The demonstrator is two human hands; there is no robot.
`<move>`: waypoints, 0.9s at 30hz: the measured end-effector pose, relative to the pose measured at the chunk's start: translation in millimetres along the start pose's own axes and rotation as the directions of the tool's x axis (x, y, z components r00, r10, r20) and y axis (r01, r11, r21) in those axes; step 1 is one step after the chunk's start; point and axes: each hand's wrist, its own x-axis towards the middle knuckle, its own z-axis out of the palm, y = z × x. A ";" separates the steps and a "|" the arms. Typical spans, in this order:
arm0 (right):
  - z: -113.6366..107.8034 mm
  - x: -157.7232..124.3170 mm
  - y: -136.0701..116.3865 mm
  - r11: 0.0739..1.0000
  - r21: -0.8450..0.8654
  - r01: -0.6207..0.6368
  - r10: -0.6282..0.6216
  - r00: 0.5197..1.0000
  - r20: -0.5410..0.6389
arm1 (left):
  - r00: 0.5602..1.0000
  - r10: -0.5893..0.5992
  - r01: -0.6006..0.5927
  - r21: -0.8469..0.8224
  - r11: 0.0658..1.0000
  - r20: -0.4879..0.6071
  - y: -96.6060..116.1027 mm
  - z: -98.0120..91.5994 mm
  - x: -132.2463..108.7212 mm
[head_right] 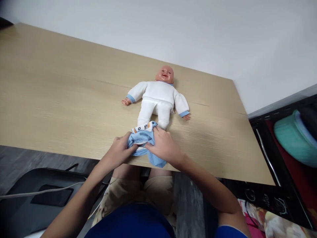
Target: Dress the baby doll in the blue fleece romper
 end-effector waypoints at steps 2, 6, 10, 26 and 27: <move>1.8 -1.0 -2.1 0.999 -0.040 0.003 -0.003 1.000 0.008 | 0.999 0.031 -0.031 0.026 0.999 0.028 -3.0 -2.2 0.2; 1.9 0.3 -11.5 0.992 -0.122 -0.044 0.054 0.995 0.083 | 0.997 0.055 -0.063 0.143 0.988 0.060 -10.2 -3.1 -1.7; 3.3 3.6 -14.0 0.991 -0.111 -0.067 0.081 0.989 0.127 | 0.999 0.052 -0.051 0.156 0.986 0.000 -15.7 3.7 -2.3; -6.6 32.8 42.4 0.926 0.303 0.227 -0.221 0.974 -0.054 | 0.970 0.176 -0.224 -0.336 0.915 -0.167 -34.1 -8.5 46.4; -10.0 37.3 48.8 0.915 0.308 0.260 -0.255 0.965 -0.059 | 0.972 0.183 -0.225 -0.360 0.905 -0.147 -35.1 -13.7 51.7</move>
